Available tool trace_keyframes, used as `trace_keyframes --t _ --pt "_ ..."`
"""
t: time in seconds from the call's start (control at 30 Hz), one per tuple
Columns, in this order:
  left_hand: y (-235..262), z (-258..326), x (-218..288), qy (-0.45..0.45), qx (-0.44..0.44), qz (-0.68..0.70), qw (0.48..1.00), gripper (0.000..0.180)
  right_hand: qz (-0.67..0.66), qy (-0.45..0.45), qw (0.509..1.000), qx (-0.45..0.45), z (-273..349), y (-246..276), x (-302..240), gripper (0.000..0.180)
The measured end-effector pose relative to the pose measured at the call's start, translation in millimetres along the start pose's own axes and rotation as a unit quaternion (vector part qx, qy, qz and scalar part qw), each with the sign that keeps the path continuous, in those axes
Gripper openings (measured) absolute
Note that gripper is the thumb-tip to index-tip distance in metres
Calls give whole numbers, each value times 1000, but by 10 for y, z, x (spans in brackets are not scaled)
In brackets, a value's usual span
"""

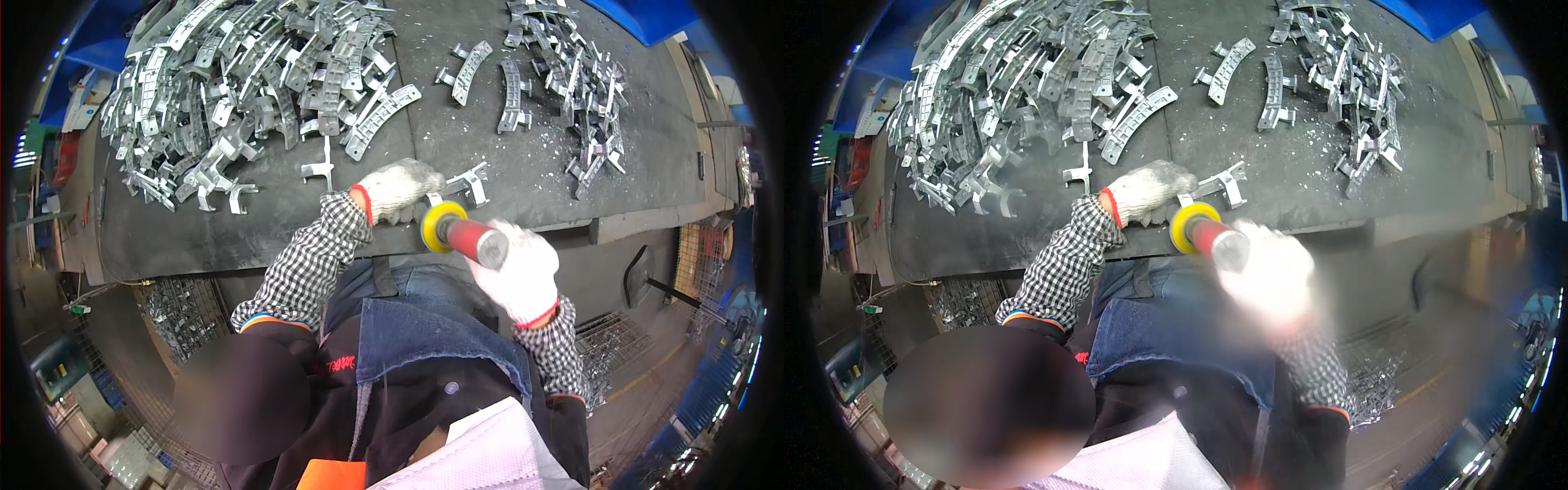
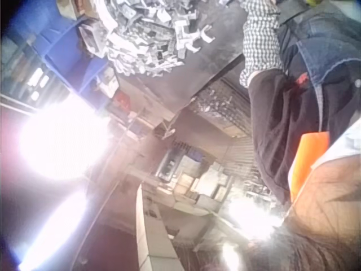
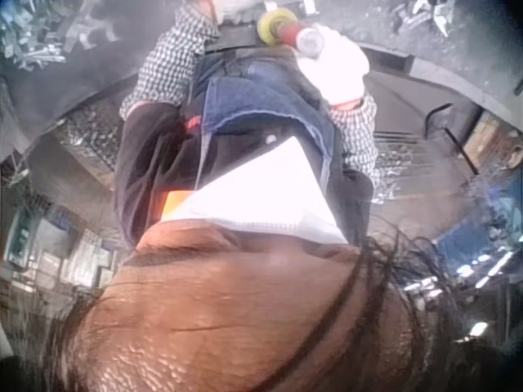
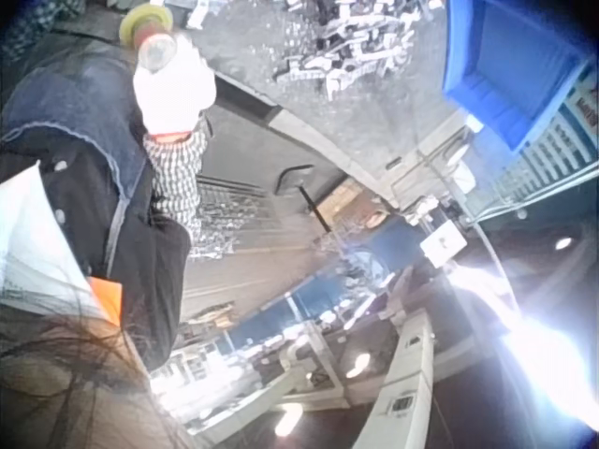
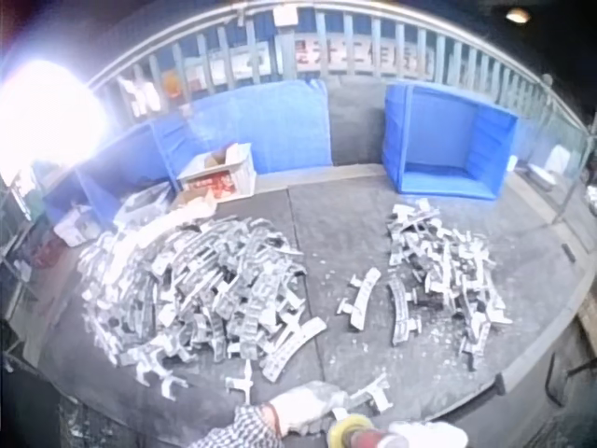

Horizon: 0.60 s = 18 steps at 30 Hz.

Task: Using a hand-held grinding tool to finish metal parts.

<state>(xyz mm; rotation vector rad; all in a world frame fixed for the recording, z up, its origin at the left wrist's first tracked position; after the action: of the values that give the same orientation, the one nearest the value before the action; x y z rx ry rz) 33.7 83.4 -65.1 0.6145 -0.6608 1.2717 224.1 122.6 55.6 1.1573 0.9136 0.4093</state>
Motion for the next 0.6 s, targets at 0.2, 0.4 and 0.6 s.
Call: trace_keyframes --t 0.2,0.4,0.6 --pt "-61 27 54 19 12 -11 1000 40 31 28 999 31 99 -70 149 46" --pt "-37 62 82 7 -6 -11 1000 39 44 -111 993 8 -107 66 483 38" --pt "-60 76 137 15 18 -26 999 38 -21 -175 982 -72 -36 15 566 30"
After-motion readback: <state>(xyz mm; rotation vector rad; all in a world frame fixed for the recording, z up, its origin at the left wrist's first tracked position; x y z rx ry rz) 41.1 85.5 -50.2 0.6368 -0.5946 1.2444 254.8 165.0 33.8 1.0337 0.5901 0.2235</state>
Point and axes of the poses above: each hand's wrist, its own z-axis away from the middle knuckle, its own y-axis out of the back of the hand, x = y × z, the point moved 6 cm from there along -z, towards the middle knuckle, and after that the axes turned 4 degrees about -x, right-handed, at the moved point
